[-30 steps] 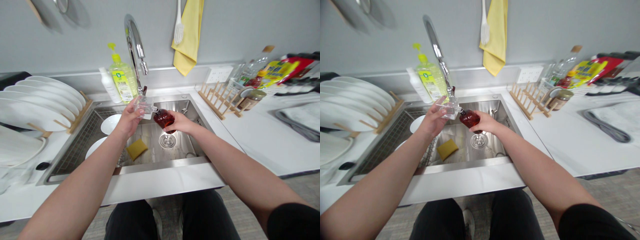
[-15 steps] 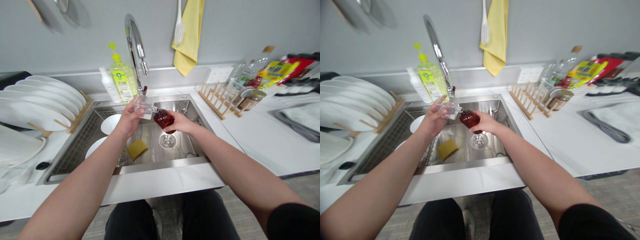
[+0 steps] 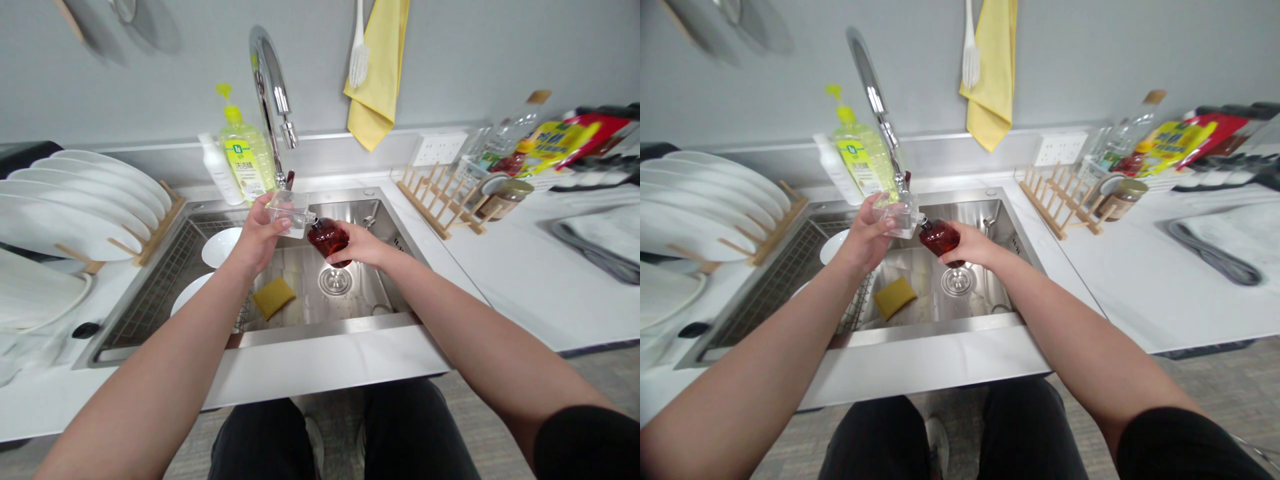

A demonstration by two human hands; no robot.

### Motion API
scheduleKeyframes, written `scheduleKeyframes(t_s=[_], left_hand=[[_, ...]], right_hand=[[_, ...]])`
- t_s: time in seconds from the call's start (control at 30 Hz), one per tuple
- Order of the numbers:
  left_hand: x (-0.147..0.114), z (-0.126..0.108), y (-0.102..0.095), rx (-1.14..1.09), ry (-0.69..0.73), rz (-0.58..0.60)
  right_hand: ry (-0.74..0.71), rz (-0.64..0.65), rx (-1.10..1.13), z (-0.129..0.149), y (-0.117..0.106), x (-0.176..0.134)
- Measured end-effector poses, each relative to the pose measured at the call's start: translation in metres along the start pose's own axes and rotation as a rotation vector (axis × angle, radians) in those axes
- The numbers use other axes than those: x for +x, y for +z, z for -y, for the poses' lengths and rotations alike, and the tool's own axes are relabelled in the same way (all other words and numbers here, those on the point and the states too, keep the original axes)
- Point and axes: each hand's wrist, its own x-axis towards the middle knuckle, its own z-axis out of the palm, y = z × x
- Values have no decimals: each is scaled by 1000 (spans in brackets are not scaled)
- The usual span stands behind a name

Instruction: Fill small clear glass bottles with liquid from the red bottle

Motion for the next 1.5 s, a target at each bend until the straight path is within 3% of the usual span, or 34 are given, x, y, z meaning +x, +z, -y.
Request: scheduleKeyframes(t_s=[1.0,1.5], left_hand=[[-1,3,-1,17,6,16],[2,8,-10,-3,22,38]], right_hand=[[-11,11,-136,-1,2,-1],[-11,22,-32,-5,3,1]])
